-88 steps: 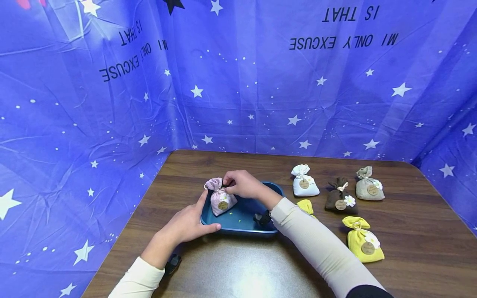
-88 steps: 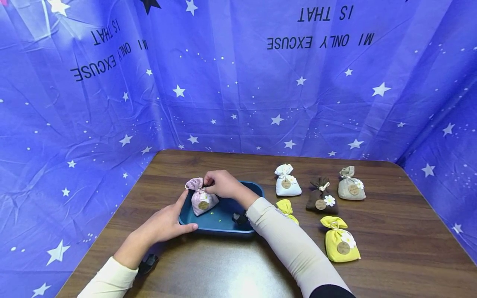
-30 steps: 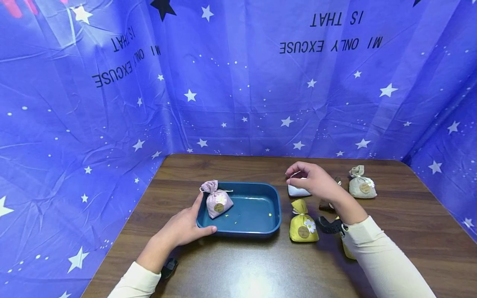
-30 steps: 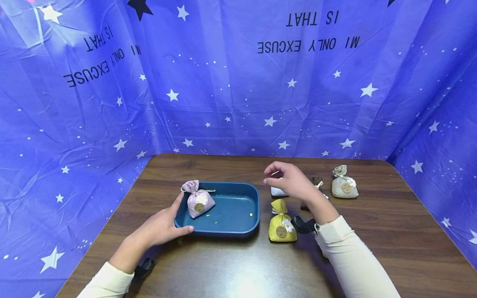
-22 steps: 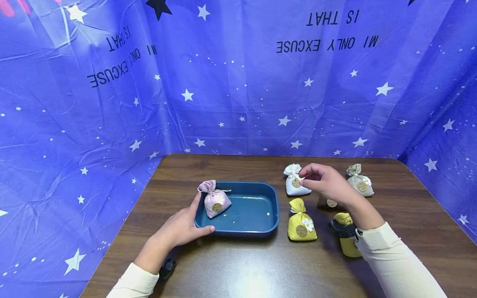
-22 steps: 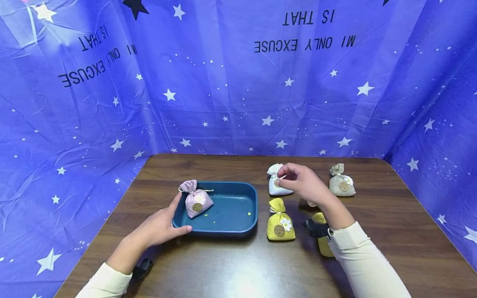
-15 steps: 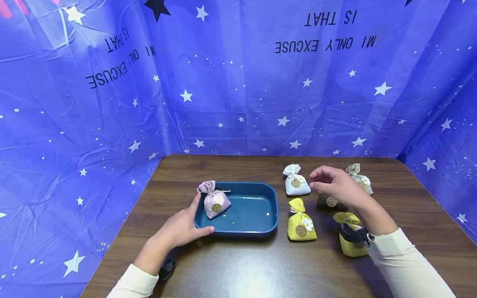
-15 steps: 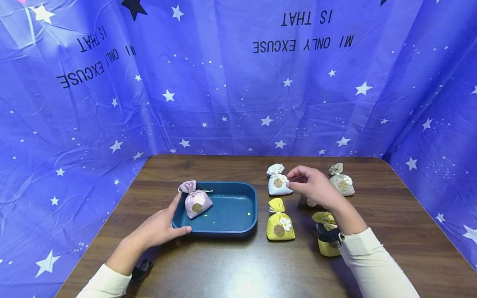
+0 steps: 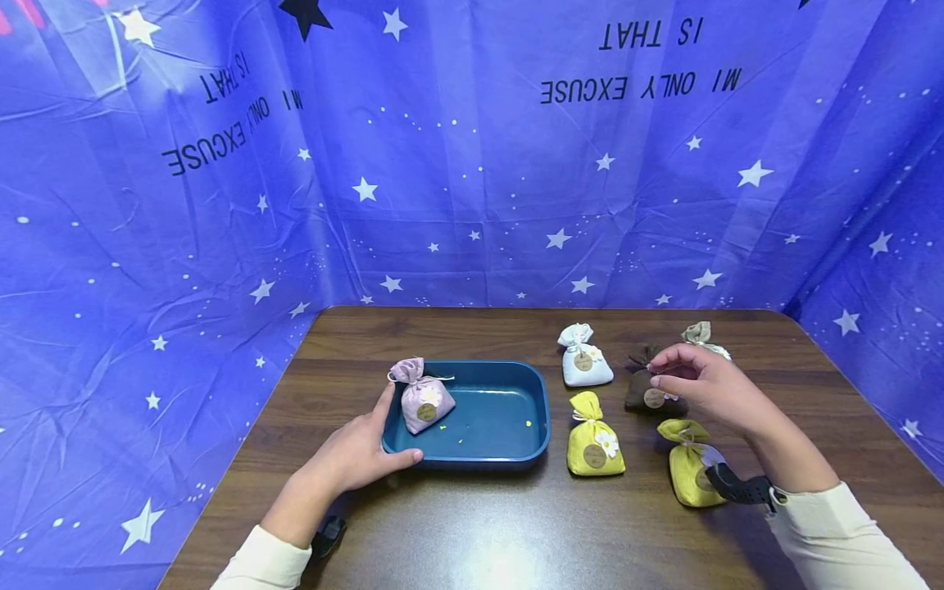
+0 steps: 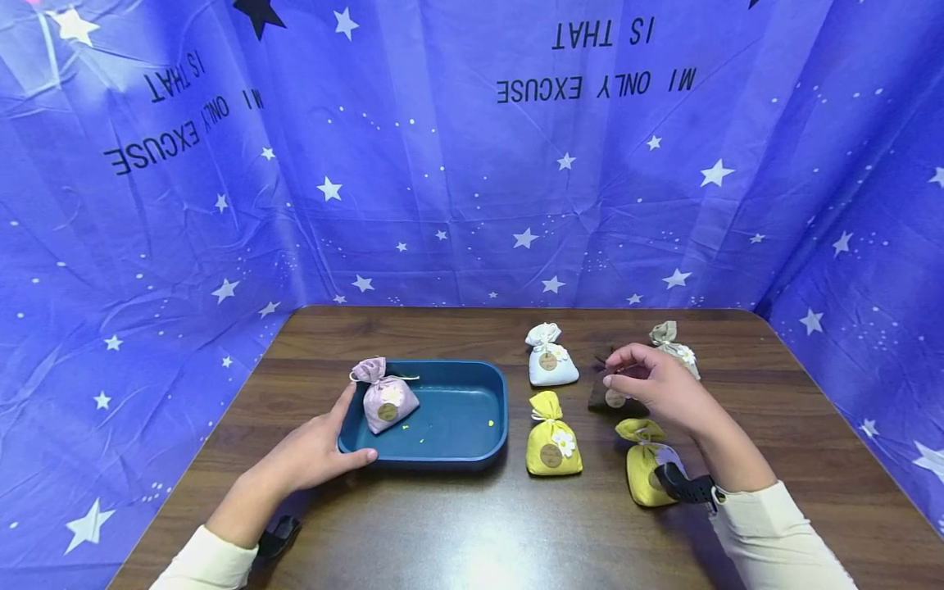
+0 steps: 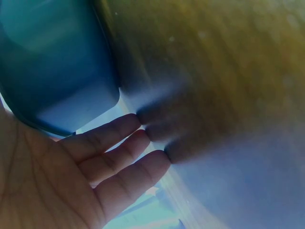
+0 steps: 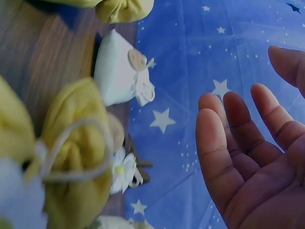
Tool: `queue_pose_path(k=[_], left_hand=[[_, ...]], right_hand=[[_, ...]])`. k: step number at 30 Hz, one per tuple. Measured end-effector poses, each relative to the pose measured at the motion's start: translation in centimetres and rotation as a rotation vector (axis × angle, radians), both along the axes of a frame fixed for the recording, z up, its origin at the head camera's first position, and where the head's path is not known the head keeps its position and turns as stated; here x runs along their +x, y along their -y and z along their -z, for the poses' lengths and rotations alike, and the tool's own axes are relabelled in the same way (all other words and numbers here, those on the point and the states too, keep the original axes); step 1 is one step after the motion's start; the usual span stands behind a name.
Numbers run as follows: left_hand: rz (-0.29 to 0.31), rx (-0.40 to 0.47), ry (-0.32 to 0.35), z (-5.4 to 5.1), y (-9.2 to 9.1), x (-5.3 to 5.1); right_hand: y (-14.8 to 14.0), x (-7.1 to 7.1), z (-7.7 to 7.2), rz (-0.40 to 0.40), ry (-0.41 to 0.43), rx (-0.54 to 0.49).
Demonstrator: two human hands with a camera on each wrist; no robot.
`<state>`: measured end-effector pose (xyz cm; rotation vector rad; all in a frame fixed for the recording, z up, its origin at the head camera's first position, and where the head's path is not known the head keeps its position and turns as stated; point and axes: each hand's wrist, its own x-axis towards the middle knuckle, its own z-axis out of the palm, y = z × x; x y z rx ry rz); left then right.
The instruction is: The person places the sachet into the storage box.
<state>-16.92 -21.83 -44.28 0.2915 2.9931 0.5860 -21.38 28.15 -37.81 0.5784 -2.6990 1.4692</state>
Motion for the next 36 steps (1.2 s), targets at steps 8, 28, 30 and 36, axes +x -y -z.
queue_pose_path(k=[8, 28, 30, 36], left_hand=[[0.001, -0.002, 0.005, -0.1, 0.0, -0.1], [0.000, 0.005, 0.003, 0.1, -0.1, -0.1], [0.002, 0.005, 0.002, 0.1, -0.1, -0.1], [-0.004, 0.003, 0.013, 0.0, -0.1, 0.0]], right_hand=[[-2.4, 1.0, 0.4, 0.036, -0.028, 0.015], [-7.4, 3.6, 3.1, -0.007, 0.075, 0.027], [-7.7, 3.9, 3.5, 0.001, 0.093, 0.045], [-8.4, 4.7, 4.5, -0.008, 0.214, 0.026]])
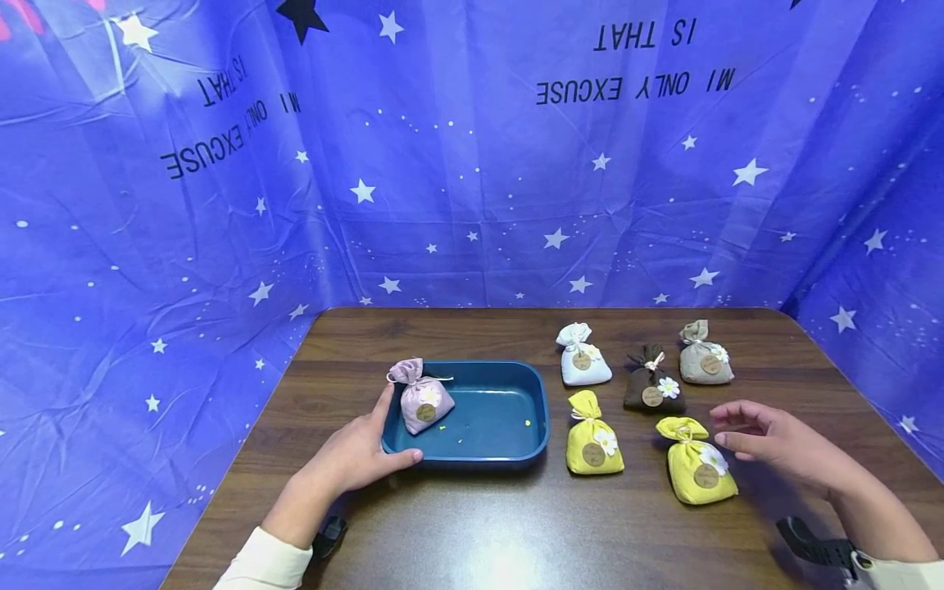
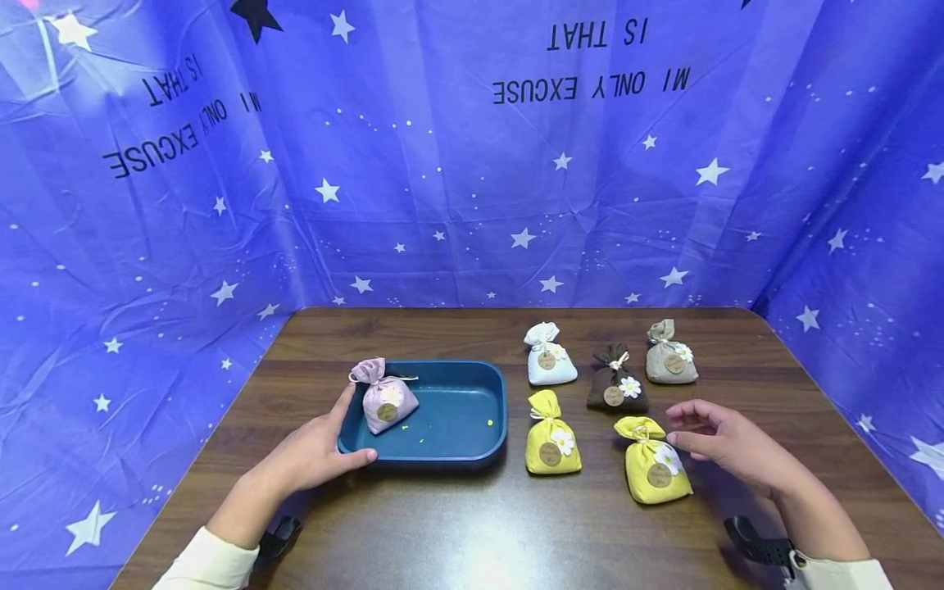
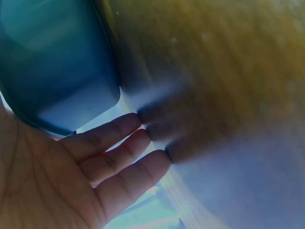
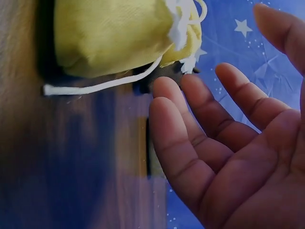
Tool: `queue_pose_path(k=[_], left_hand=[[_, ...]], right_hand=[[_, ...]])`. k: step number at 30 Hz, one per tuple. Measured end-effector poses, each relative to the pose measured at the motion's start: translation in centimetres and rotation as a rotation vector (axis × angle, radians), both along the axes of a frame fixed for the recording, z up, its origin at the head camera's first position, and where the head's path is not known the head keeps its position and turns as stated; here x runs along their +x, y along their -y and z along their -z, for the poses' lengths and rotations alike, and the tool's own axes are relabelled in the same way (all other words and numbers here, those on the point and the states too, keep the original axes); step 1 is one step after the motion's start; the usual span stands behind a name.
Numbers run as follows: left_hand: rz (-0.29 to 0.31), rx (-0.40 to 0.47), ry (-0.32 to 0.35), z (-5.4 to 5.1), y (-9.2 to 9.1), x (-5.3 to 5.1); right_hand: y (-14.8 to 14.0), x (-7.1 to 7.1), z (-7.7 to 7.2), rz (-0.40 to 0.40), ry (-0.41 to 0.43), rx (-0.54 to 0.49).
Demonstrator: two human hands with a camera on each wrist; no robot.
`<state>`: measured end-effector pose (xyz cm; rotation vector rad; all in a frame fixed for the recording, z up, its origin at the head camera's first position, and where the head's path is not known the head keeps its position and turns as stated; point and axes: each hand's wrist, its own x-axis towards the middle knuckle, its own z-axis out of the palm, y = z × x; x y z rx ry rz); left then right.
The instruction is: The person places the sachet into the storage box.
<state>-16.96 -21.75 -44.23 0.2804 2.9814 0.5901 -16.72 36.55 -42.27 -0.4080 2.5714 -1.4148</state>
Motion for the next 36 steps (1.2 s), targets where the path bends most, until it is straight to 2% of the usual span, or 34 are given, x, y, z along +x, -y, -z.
queue_pose_path(k=[8, 22, 31, 36], left_hand=[[0.000, 0.004, 0.008, 0.1, 0.1, 0.1], [-0.002, -0.007, -0.003, 0.2, 0.2, 0.2], [-0.001, -0.005, 0.004, 0.0, 0.2, 0.0], [0.000, -0.003, 0.004, 0.0, 0.1, -0.1]], right_hand=[[-0.6, 0.6, 1.0, -0.052, 0.078, -0.007], [-0.9, 0.6, 2.3, -0.183, 0.160, -0.114], [-0.4, 0.7, 2.2, -0.125, 0.202, -0.044], [-0.3, 0.7, 2.1, -0.114, 0.236, -0.050]])
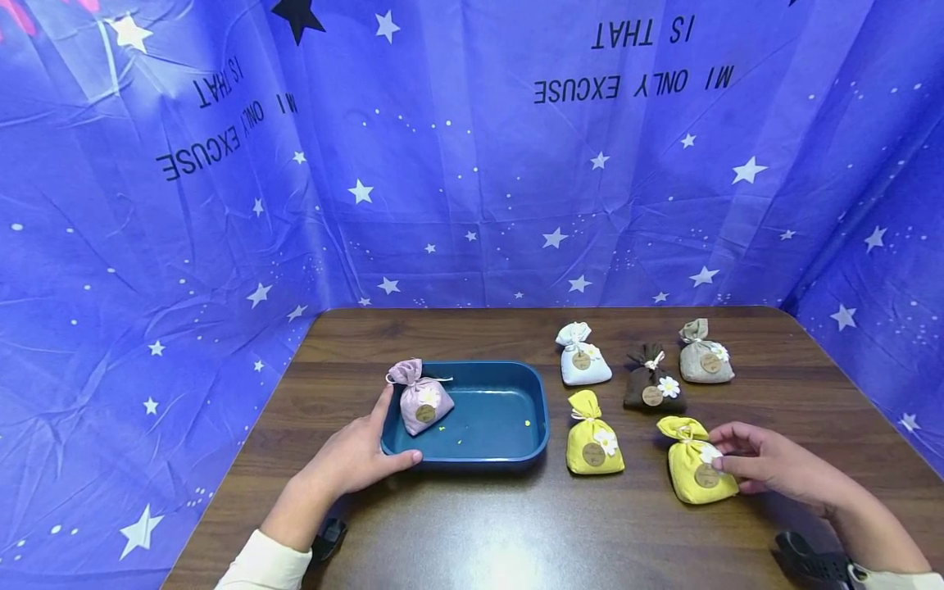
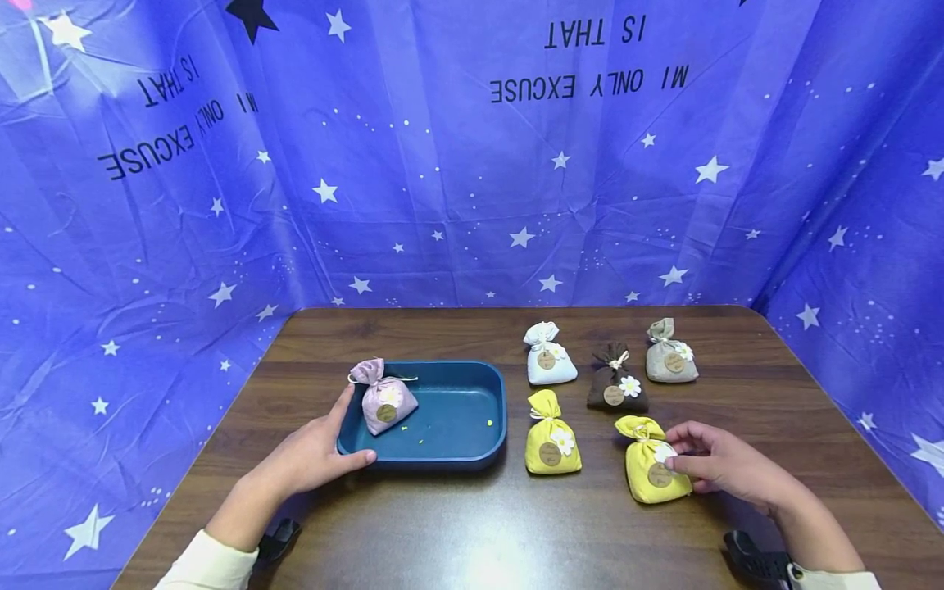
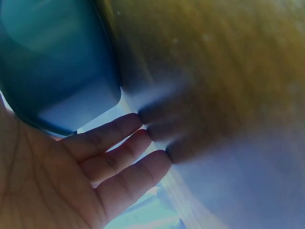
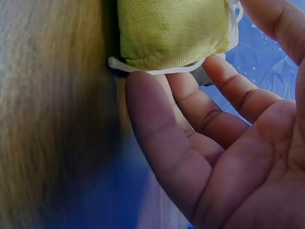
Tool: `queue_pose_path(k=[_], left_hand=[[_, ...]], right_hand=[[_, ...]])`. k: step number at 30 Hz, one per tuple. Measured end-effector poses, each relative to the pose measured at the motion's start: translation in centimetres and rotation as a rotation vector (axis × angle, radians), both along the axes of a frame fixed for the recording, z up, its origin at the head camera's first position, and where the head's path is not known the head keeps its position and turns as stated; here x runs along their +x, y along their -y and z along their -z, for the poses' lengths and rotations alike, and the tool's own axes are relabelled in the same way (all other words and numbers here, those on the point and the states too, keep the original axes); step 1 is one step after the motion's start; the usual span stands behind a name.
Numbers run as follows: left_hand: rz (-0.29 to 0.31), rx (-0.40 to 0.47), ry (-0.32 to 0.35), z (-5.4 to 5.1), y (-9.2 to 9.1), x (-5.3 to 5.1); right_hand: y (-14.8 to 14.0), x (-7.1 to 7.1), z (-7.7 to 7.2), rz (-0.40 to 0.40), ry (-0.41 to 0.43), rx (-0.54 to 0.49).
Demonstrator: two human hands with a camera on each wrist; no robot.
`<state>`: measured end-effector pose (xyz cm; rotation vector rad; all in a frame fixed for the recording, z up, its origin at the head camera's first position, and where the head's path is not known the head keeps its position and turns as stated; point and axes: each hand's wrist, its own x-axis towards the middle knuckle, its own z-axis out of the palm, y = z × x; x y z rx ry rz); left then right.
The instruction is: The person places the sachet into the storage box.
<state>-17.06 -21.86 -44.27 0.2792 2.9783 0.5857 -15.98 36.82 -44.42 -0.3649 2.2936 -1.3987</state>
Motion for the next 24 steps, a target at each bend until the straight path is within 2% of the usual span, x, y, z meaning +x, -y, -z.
queue_pose_path(k=[7, 24], left_hand=[[-0.001, 0.004, -0.001, -0.03, -0.03, 0.08], [-0.004, 0.009, -0.005, -0.19, -0.16, 0.18]], right_hand=[[0.18, 0.08, -0.09, 0.014, 0.056, -0.034], [0.32, -0.29, 0.32, 0.018, 0.087, -0.038]])
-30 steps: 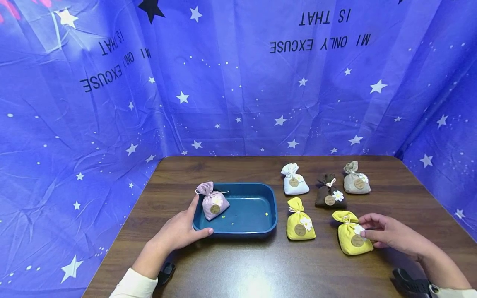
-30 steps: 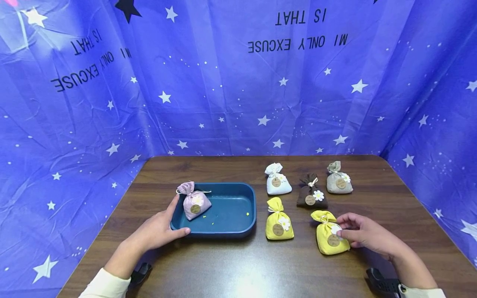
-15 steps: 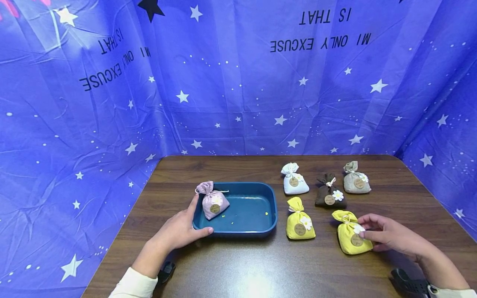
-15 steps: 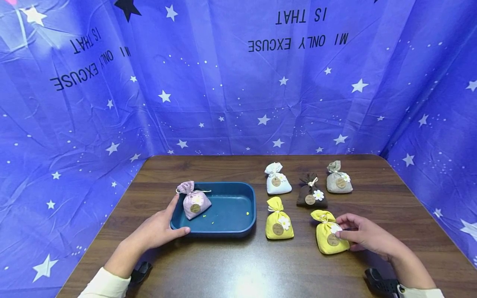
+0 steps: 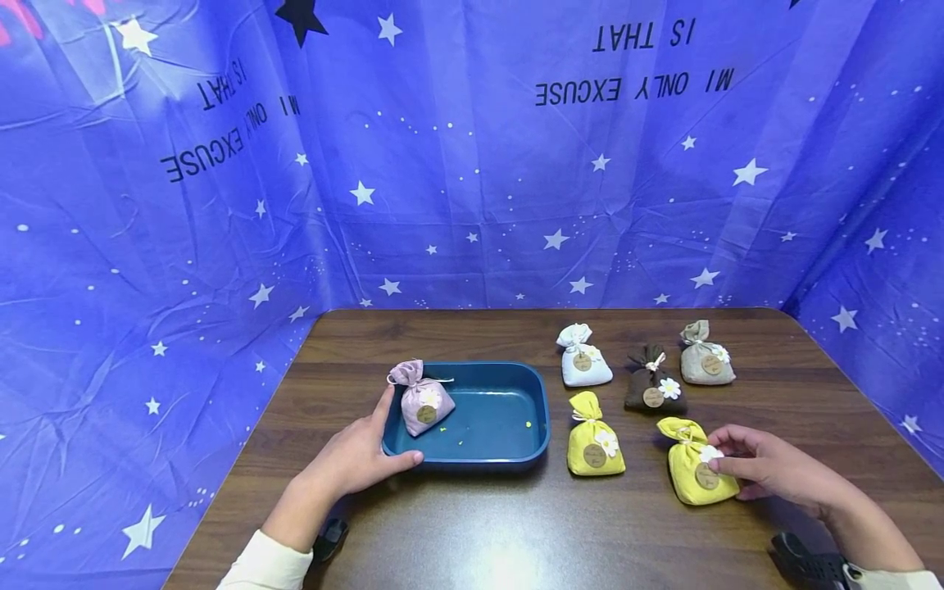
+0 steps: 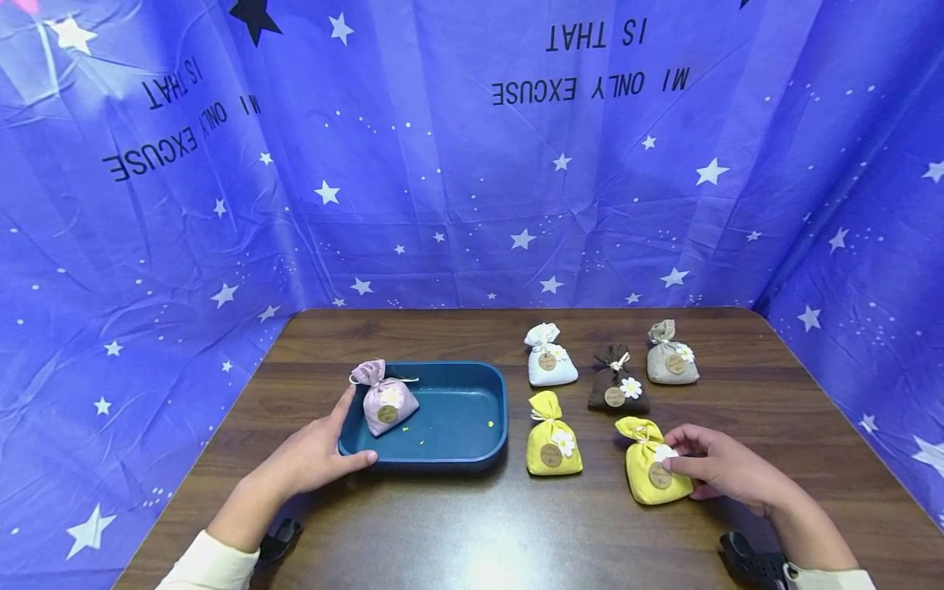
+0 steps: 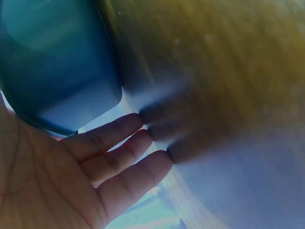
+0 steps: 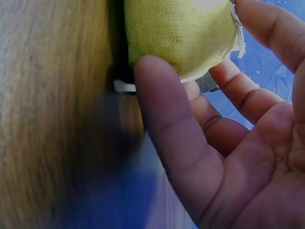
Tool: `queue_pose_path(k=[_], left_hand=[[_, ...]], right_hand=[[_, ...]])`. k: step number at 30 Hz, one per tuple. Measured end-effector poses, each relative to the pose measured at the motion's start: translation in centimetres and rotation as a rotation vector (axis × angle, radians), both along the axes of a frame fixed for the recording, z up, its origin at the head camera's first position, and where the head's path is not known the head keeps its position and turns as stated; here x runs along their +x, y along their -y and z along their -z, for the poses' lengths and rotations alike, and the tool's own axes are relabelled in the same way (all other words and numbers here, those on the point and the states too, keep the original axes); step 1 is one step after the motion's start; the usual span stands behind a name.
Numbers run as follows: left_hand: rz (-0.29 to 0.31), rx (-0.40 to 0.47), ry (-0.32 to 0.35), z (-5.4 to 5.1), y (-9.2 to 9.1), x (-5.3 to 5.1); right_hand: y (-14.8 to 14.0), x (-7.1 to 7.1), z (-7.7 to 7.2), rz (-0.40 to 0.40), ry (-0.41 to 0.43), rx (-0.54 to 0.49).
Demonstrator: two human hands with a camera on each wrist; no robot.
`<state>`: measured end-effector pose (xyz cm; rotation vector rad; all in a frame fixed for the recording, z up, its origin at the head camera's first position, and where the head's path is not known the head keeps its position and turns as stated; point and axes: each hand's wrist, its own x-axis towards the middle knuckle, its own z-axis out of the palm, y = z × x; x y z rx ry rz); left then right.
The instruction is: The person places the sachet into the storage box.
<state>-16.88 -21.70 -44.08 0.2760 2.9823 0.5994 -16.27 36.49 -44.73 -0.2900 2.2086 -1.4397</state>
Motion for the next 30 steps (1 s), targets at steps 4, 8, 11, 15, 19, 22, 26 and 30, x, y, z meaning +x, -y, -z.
queue_pose_path(k=[4, 8, 11, 15, 19, 22, 26, 30], left_hand=[[-0.002, 0.003, 0.003, 0.01, 0.04, 0.04], [-0.004, 0.000, -0.003, 0.04, 0.04, 0.06], [-0.004, -0.003, -0.011, 0.09, 0.07, 0.07], [-0.001, 0.000, -0.018, 0.14, 0.11, 0.10], [-0.001, 0.000, -0.016, 0.19, 0.09, 0.06], [-0.005, -0.006, -0.012, 0.18, 0.08, 0.03], [-0.009, -0.005, -0.005, 0.11, 0.06, 0.03], [-0.012, -0.004, -0.003, 0.05, 0.02, 0.09]], right_hand=[[0.14, -0.03, -0.01, 0.001, -0.020, 0.013], [0.18, -0.04, 0.10, -0.002, -0.046, 0.017], [0.14, -0.08, 0.24, -0.001, -0.053, 0.016], [0.08, -0.13, 0.38, 0.000, -0.051, 0.014], [-0.01, -0.18, 0.40, -0.004, -0.042, 0.006], [-0.03, -0.19, 0.41, -0.001, -0.034, 0.000], [-0.04, -0.17, 0.44, 0.008, -0.049, -0.004], [0.08, -0.15, 0.41, 0.030, -0.065, 0.012]])
